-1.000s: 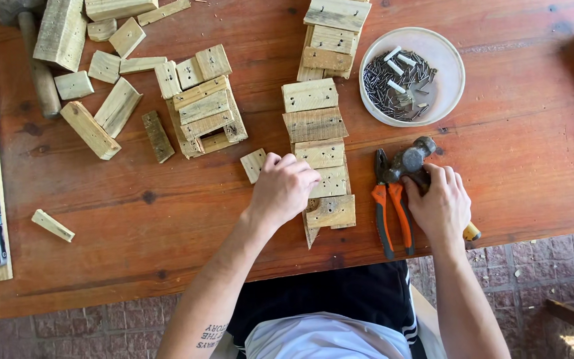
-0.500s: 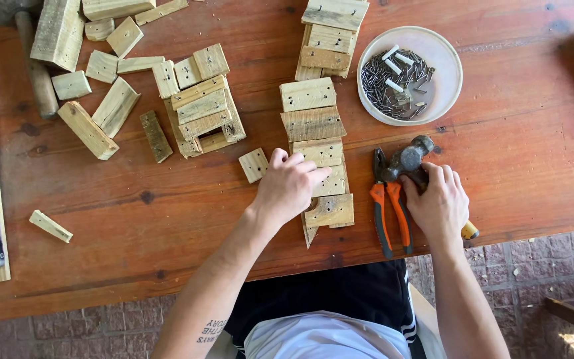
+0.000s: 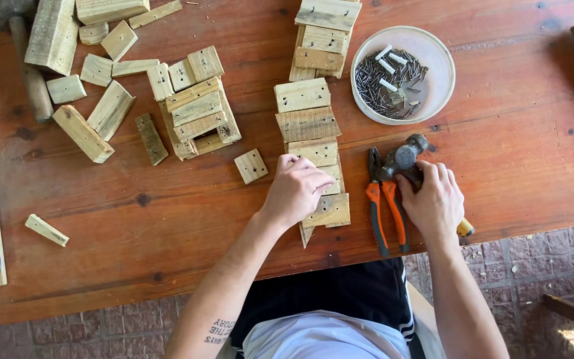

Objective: The person assembles small wooden blocks into a vertical stack by aligning them and securing them with nails. Using a hammer, the person drives nails into pre-drilled holes to fasten the blocks together. The process is repeated for multiple blocks, forming a continuous vertical structure.

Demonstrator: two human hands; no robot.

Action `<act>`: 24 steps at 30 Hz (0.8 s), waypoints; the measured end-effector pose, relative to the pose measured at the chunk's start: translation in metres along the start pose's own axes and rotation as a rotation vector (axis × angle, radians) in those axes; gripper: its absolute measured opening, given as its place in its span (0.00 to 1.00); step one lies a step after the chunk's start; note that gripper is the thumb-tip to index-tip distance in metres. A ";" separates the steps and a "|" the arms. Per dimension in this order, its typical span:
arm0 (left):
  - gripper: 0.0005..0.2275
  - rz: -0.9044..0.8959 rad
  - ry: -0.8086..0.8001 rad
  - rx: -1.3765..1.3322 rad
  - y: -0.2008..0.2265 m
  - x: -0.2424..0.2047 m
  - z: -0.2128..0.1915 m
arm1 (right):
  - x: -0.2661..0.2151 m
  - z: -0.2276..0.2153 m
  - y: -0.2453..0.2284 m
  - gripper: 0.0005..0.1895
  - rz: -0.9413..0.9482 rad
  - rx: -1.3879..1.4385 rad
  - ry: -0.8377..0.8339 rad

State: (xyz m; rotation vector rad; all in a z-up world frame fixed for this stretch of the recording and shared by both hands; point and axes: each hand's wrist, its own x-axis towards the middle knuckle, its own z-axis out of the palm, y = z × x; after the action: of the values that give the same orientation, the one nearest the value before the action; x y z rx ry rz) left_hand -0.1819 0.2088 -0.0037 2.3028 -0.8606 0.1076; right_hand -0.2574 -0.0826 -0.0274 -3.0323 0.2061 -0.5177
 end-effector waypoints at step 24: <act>0.11 -0.130 0.205 -0.097 -0.003 -0.013 0.029 | 0.007 -0.011 0.010 0.19 0.139 0.416 -0.082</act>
State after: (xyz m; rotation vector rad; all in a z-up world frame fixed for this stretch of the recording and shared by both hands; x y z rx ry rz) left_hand -0.1947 0.1999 -0.0317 2.2047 -0.5979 0.2351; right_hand -0.2557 -0.0938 -0.0156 -2.6058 0.2647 -0.3695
